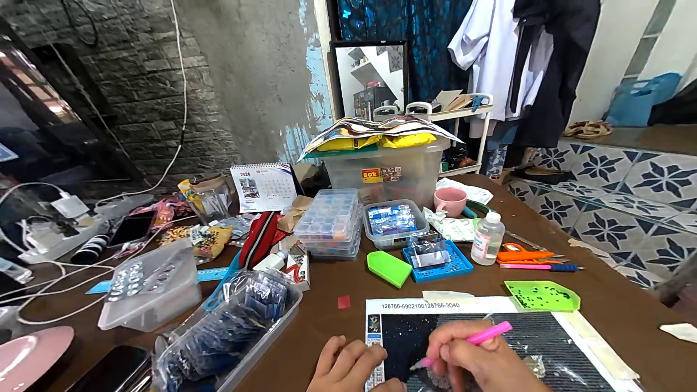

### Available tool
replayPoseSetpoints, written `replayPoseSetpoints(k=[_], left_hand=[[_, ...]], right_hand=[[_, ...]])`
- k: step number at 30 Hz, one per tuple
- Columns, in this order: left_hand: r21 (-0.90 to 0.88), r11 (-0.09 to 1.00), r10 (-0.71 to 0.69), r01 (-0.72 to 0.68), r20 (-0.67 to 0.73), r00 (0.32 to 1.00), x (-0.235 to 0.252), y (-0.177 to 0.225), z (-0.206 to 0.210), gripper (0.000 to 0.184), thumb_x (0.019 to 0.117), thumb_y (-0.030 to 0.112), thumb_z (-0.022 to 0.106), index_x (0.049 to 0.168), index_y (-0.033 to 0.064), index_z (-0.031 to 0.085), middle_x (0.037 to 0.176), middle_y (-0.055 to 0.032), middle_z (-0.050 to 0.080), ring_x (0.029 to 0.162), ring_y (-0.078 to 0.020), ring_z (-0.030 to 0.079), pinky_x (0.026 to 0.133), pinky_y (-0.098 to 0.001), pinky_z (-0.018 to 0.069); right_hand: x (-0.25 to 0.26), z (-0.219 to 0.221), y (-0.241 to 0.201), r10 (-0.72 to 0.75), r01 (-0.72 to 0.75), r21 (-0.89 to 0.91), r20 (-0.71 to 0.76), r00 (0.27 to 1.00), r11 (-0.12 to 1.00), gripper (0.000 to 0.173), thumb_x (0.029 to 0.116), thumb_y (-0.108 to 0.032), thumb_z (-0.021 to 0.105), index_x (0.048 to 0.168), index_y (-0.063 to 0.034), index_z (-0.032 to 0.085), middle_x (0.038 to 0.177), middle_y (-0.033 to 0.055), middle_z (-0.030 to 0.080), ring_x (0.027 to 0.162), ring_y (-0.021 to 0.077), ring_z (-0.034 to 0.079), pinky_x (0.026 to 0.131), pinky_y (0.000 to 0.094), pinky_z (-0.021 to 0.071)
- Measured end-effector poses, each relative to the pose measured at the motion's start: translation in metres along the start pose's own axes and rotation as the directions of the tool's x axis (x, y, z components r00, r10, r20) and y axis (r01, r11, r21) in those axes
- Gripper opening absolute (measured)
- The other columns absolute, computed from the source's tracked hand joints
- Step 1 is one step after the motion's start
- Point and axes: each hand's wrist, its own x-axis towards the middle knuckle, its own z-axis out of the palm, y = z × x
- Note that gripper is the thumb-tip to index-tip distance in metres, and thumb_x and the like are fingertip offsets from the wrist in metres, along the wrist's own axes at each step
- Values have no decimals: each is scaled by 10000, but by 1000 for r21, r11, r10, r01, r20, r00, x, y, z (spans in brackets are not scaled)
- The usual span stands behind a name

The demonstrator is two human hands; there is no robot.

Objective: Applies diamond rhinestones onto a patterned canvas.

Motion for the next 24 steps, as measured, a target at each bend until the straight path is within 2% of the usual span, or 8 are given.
replayPoseSetpoints(k=[3, 6, 9, 12, 15, 18, 22, 24], left_hand=[[33, 999, -2, 2, 18, 1000, 1, 2, -2, 418, 1099, 382, 363, 1233, 250, 736, 1336, -131, 651, 1252, -336, 576, 1117, -598, 299], [26, 999, 26, -25, -30, 999, -1, -1, 2, 411, 1099, 394, 363, 1192, 260, 740, 1326, -104, 656, 1261, -304, 573, 1132, -574, 291], [-85, 987, 122, -134, -137, 983, -3, -9, 3, 479, 1064, 544, 357, 1137, 241, 722, 1295, -81, 634, 1274, -249, 523, 1170, -494, 217], [-145, 969, 180, -202, -152, 972, -4, -13, 2, 616, 932, 745, 463, 1083, 211, 732, 1291, -74, 626, 1278, -225, 500, 1191, -473, 153], [-179, 961, 195, -210, -96, 976, -4, -10, 2, 713, 835, 825, 517, 1059, 188, 748, 1286, -97, 638, 1255, -248, 524, 1183, -507, 166], [-176, 961, 202, -213, -80, 976, -3, -9, 2, 696, 826, 807, 554, 1030, 177, 768, 1264, -102, 652, 1234, -261, 540, 1179, -514, 189], [-172, 960, 210, -220, -77, 975, -3, -9, 1, 603, 842, 726, 620, 991, 163, 780, 1241, -107, 664, 1215, -274, 553, 1172, -516, 208], [-168, 960, 214, -223, -70, 974, -2, -9, 1, 633, 836, 754, 600, 998, 170, 781, 1242, -102, 661, 1207, -269, 549, 1170, -508, 204]], right_hand=[[5, -5, 4, -35, 32, 118, 23, 999, 993, 290, 963, -52, 476, 923, -173, 736, 798, -97, 733, 623, -6, 654, 547, 170, 538], [7, -9, 7, -88, 38, 213, 230, 969, 976, 169, 1032, -200, 546, 1087, -222, 704, 996, -90, 723, 789, 25, 683, 679, 215, 582], [5, -6, 5, -151, 62, 249, 358, 921, 967, 208, 1055, -335, 560, 1178, -228, 690, 1104, -86, 712, 915, 33, 685, 794, 237, 588], [-1, -1, -2, -200, 170, 115, 350, 915, 979, 318, 1084, -407, 459, 1094, -162, 661, 957, -76, 699, 819, -4, 664, 723, 200, 570], [-6, 3, -6, -275, 344, -116, 395, 876, 932, 430, 1118, -365, 373, 1025, -6, 590, 809, 47, 643, 692, 4, 609, 646, 174, 516], [-8, 5, -5, -319, 446, -191, 466, 825, 874, 406, 1125, -288, 393, 995, 43, 588, 744, 121, 600, 653, 76, 589, 636, 198, 498], [-7, 7, -2, -341, 507, -225, 515, 787, 832, 356, 1110, -222, 446, 947, 47, 613, 706, 138, 576, 641, 136, 561, 619, 230, 466], [-7, 7, -1, -349, 521, -221, 526, 776, 825, 351, 1110, -224, 447, 944, 39, 608, 716, 139, 579, 655, 146, 569, 625, 235, 472]])
